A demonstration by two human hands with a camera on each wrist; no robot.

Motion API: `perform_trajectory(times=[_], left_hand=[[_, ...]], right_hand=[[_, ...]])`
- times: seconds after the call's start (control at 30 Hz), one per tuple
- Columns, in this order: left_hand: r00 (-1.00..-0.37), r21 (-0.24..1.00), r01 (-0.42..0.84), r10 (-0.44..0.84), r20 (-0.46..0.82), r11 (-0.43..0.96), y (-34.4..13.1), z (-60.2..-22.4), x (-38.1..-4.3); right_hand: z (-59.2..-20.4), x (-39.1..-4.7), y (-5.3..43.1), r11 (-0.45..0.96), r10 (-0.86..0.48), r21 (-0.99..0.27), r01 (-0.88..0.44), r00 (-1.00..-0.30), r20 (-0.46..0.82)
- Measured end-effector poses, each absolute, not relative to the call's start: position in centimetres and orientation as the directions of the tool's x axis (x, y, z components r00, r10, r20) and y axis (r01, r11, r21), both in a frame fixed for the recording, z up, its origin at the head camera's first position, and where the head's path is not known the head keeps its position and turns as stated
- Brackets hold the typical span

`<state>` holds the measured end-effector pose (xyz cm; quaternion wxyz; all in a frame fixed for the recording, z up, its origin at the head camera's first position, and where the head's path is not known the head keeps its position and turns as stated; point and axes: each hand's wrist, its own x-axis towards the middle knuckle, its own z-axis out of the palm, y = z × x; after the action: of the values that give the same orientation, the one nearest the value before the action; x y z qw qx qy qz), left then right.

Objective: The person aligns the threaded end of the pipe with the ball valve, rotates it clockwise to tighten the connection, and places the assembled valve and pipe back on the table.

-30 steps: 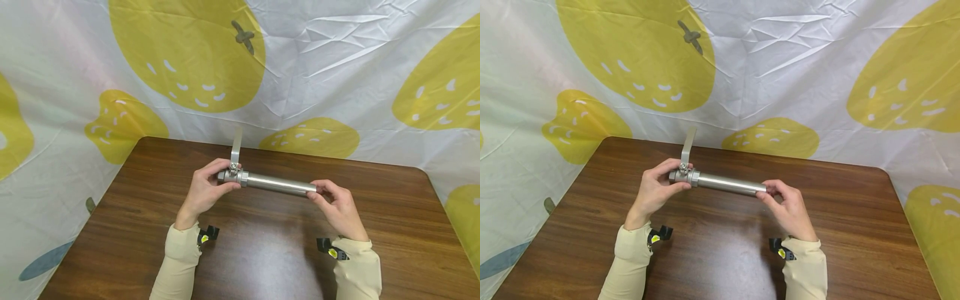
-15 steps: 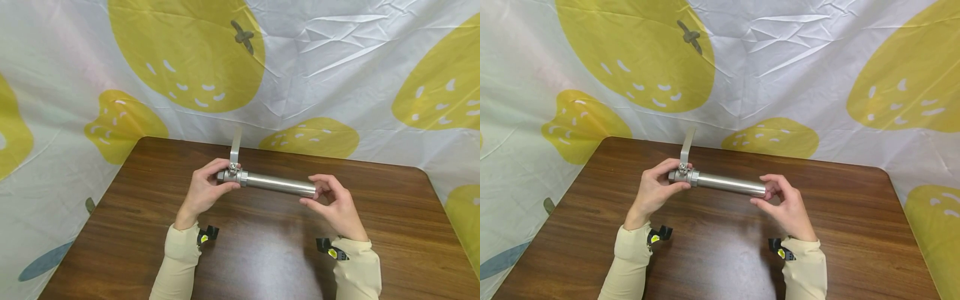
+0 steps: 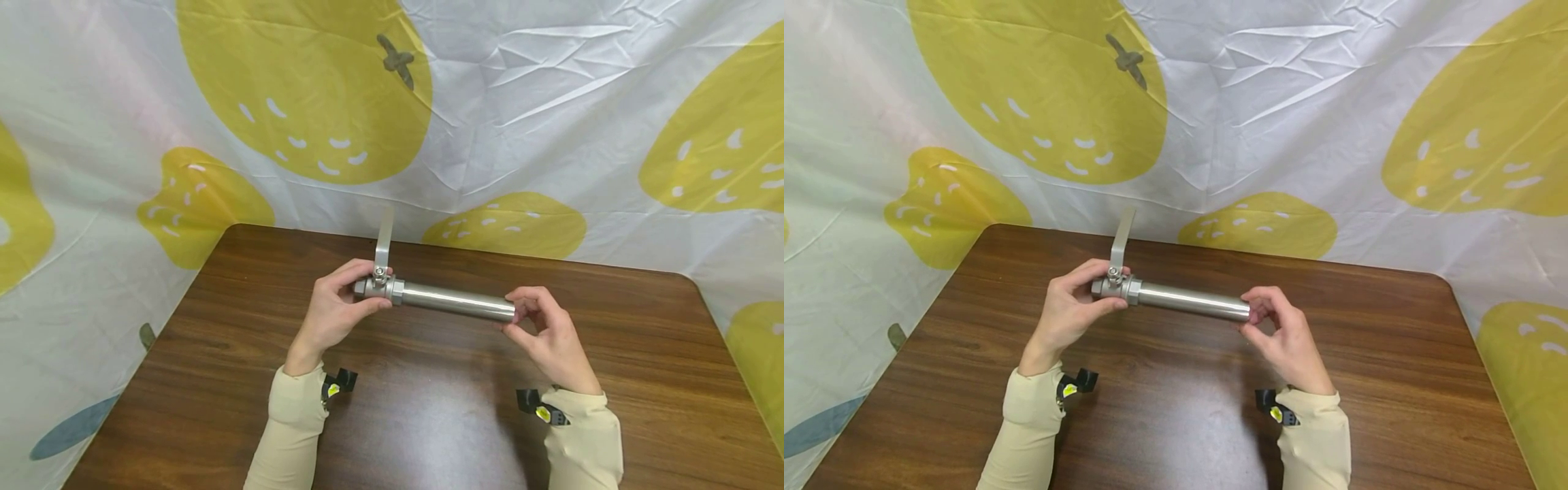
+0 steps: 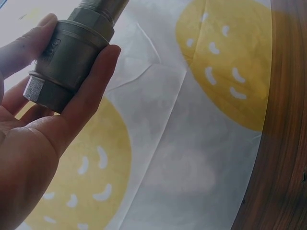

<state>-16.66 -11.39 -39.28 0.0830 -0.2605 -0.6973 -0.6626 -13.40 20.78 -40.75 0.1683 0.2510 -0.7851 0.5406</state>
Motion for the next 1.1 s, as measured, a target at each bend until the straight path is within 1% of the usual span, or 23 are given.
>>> perform_trajectory(times=[0.23,0.67,1.1], left_hand=[[-0.857,0.885,0.465,0.247,0.453,-0.011,-11.41,-39.26,-16.69],[-0.858,0.887,0.462,0.245,0.452,-0.02,-11.52,-39.29,-16.72],[-0.859,0.888,0.459,0.244,0.45,-0.024,-11.57,-39.18,-16.63]], right_hand=[[-40.79,-13.42,20.72,0.327,-0.214,-0.768,-0.551,-0.835,0.508],[-40.69,-13.44,20.49,0.343,-0.193,-0.751,-0.563,-0.825,0.531],[-40.49,-13.32,20.48,0.363,-0.188,-0.749,-0.554,-0.831,0.524]])
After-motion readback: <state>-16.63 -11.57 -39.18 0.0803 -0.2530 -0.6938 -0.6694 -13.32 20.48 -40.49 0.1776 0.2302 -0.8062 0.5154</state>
